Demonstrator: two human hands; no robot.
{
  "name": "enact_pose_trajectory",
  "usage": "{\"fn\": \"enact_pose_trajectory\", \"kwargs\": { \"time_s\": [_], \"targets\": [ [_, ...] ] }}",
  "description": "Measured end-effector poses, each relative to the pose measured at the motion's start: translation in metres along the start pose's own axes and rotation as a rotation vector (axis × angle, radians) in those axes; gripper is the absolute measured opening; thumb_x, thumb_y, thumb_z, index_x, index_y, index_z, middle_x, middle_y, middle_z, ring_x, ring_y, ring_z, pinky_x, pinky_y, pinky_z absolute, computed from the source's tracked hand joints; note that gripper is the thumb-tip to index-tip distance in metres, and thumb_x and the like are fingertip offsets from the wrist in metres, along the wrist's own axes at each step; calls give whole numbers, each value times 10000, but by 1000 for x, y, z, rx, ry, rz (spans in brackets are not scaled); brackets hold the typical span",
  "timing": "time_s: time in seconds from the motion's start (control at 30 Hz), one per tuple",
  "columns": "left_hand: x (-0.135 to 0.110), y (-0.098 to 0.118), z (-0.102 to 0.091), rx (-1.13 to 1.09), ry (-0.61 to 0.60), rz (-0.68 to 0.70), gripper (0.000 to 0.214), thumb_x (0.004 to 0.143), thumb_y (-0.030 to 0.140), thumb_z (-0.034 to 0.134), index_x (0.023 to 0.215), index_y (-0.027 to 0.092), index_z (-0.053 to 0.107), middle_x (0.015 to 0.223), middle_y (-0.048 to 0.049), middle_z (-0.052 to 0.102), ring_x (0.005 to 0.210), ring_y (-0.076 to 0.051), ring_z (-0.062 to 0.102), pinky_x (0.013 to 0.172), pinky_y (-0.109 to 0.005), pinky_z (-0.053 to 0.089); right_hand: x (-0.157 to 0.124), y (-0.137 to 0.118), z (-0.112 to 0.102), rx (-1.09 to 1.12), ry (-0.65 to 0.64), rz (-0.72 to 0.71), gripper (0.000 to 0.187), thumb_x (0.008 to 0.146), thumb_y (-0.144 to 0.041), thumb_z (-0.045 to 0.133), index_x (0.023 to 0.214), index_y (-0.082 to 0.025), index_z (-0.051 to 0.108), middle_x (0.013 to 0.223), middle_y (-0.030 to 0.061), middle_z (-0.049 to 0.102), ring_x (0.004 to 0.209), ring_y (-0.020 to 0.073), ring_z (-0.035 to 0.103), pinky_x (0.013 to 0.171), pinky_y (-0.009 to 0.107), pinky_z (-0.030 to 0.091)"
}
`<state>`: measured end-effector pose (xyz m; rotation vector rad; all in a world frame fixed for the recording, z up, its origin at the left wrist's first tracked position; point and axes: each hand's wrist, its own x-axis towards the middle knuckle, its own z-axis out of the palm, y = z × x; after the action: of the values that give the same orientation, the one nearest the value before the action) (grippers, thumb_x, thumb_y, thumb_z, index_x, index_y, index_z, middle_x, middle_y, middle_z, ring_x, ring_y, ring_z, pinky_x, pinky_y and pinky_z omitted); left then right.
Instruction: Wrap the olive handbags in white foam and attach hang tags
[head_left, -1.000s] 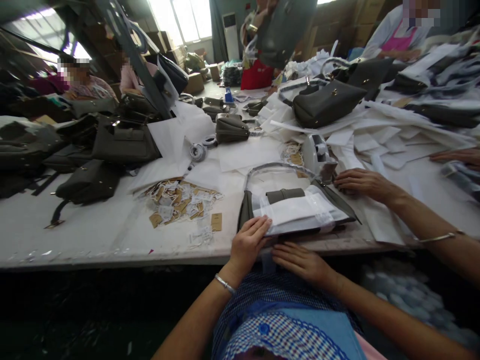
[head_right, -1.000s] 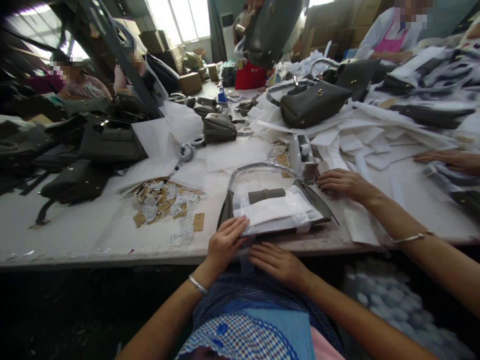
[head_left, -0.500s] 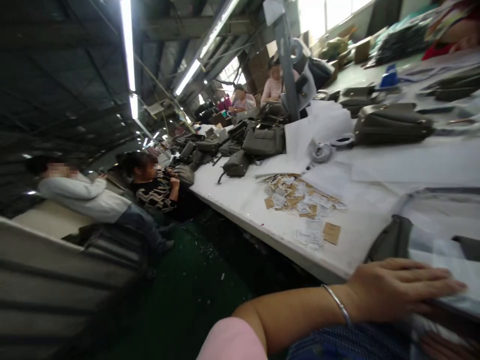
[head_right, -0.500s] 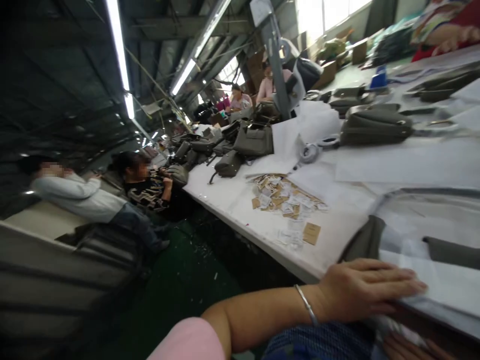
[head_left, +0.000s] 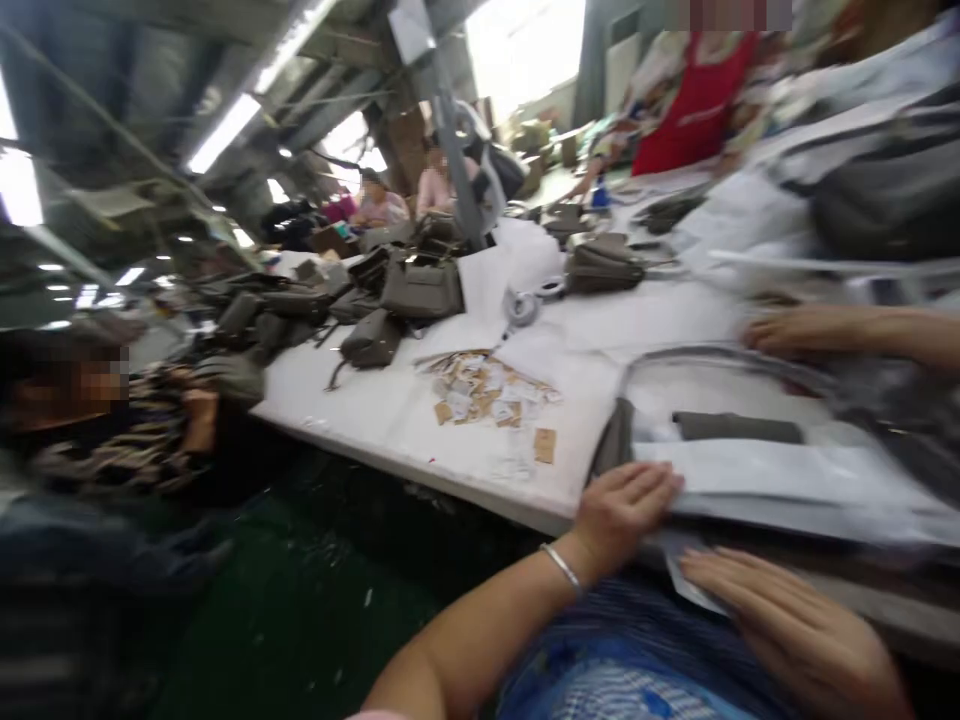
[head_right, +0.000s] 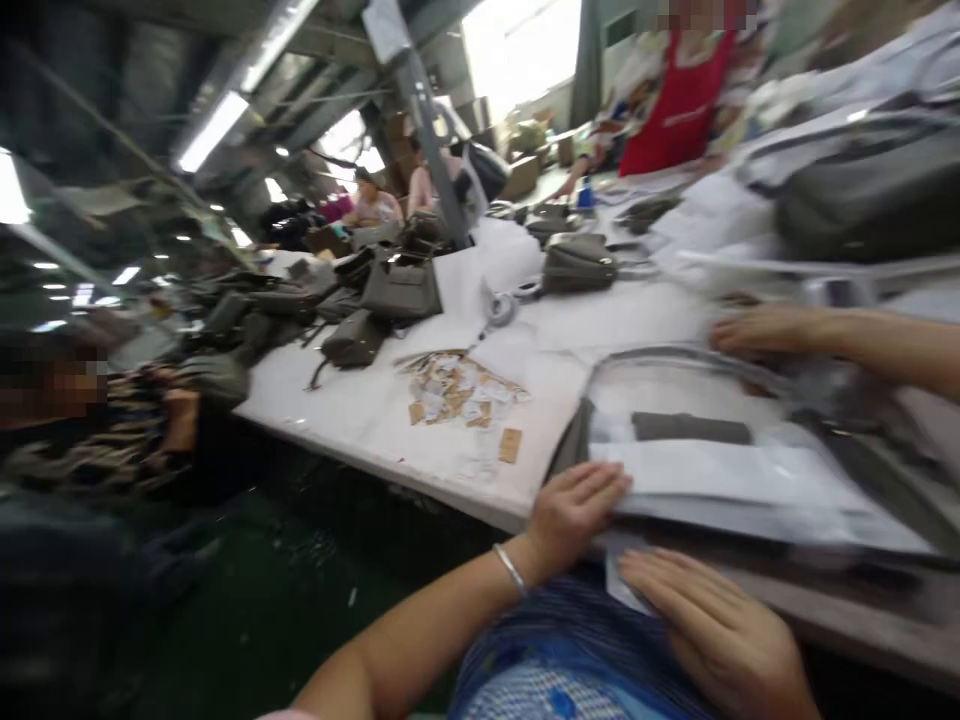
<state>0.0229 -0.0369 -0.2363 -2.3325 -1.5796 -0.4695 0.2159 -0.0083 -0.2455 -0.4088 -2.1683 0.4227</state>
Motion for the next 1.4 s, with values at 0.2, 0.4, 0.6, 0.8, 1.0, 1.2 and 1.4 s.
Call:
{"fn": "enact_pose_trajectory", "kwargs": {
  "time_s": [0.2, 0.4, 0.6, 0.8, 1.0, 1.2, 1.4],
  "targets": [
    [-8, 1, 25, -227, 236, -130, 425, 952, 191, 578, 1372, 247, 558, 1275, -66, 659, 1194, -211, 607, 1026, -363, 543, 41, 6, -32, -141, -43, 116, 247, 953, -144, 544, 1060, -279, 720, 986, -12, 783, 864, 160, 742, 972, 362, 547],
    [-5, 3, 16, -318, 256, -149, 267, 954, 160, 556, 1206, 186, 642, 1169, -69, 684, 1106, -205, 617, 990, -340, 547, 77, 28, -23, -183, -96, 310, 153, 905, -199, 633, 843, -276, 749, 899, -14, 783, 890, 214, 726, 969, 432, 521],
    [-3, 0, 16, -402, 271, -191, 327, 952, 140, 530, 1275, 157, 573, 1093, -92, 689, 1016, -210, 640, 912, -351, 580, 88, 43, -20, -159, -211, 487, 87, 813, -198, 748, 762, -267, 763, 946, -13, 772, 971, 217, 679, 920, 386, 507],
    [-6, -2, 18, -360, 298, -124, 307, 939, 133, 571, 1234, 205, 623, 1140, -78, 695, 1031, -194, 659, 931, -315, 563, 102, 50, -21, -175, -382, 638, 94, 769, -280, 790, 685, -262, 750, 995, -5, 744, 985, 226, 637, 857, 366, 486],
    [-6, -7, 16, -321, 274, -9, 379, 945, 100, 547, 1311, 187, 598, 1351, -64, 636, 1181, -213, 612, 1013, -330, 533, 112, 56, -19, -184, -434, 661, 94, 736, -212, 787, 667, -251, 736, 990, -8, 723, 977, 214, 645, 800, 322, 484],
    [-2, -11, 15, -327, 223, -41, 458, 915, 64, 543, 1364, 154, 544, 1261, -62, 694, 1096, -207, 659, 942, -312, 581, 109, 57, -20, -195, -359, 632, 47, 773, -218, 773, 763, -233, 729, 1000, -2, 715, 878, 174, 670, 752, 280, 501],
    [-2, -10, 14, -366, 187, -82, 625, 799, -53, 549, 1378, 183, 520, 1266, -49, 690, 1113, -197, 660, 948, -303, 584, 110, 105, -106, -156, 166, 760, 203, 896, -291, 632, 1069, -215, 705, 1131, 52, 712, 993, 190, 670, 932, 305, 509]
  ]
}}
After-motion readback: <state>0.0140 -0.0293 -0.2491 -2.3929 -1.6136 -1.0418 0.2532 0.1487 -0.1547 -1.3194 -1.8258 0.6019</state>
